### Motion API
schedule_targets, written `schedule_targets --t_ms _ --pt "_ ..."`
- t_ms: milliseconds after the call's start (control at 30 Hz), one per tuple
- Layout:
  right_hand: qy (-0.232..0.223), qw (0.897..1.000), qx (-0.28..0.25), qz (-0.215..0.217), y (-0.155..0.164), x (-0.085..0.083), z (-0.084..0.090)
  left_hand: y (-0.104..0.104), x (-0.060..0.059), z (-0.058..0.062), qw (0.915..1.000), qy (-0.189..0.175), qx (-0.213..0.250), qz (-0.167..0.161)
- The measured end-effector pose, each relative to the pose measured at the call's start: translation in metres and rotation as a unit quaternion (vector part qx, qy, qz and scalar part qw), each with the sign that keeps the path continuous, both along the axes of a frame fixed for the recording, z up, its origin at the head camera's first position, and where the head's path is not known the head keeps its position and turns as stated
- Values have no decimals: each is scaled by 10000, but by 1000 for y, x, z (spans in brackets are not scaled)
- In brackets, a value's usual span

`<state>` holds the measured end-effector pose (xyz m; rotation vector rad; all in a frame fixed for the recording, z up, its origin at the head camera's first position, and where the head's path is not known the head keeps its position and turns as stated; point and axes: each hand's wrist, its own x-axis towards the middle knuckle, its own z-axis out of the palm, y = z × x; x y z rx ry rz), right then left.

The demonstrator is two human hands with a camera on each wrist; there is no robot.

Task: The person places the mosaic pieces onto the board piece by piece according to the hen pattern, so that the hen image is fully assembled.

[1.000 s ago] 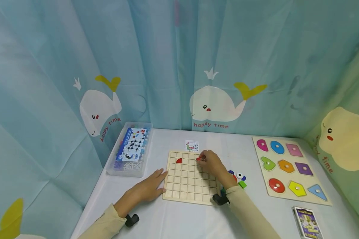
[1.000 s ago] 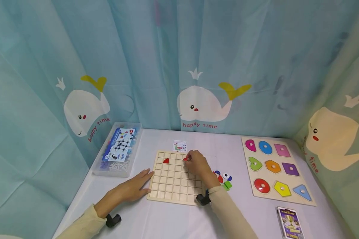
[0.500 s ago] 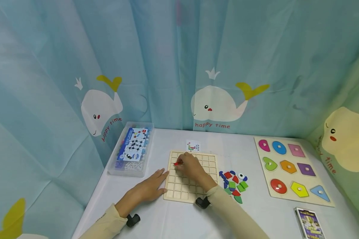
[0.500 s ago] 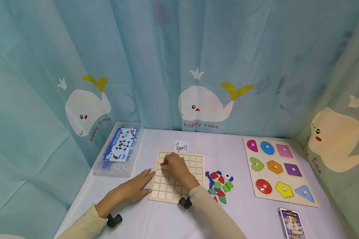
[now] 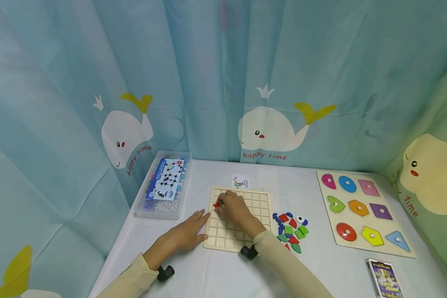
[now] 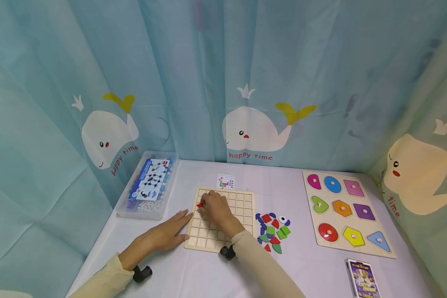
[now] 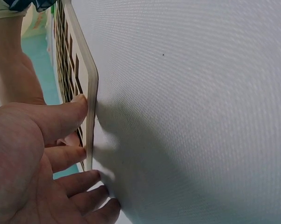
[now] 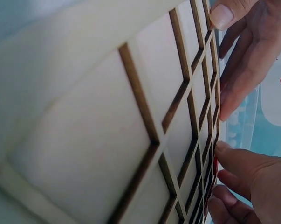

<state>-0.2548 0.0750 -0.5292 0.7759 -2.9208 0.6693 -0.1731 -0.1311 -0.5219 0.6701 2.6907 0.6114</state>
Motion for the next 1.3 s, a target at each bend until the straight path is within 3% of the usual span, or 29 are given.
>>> schedule_targets --t_ms 933,1133,1300 --pt "227 9996 24 181 4 3 1 0 0 0 10000 -33 83 20" --pt "16 9997 -233 -72 24 -1 6 1 1 1 9999 -64 113 91" --pt "-147 9979 -426 -462 61 -2 14 1 1 2 9998 -90 111 150"
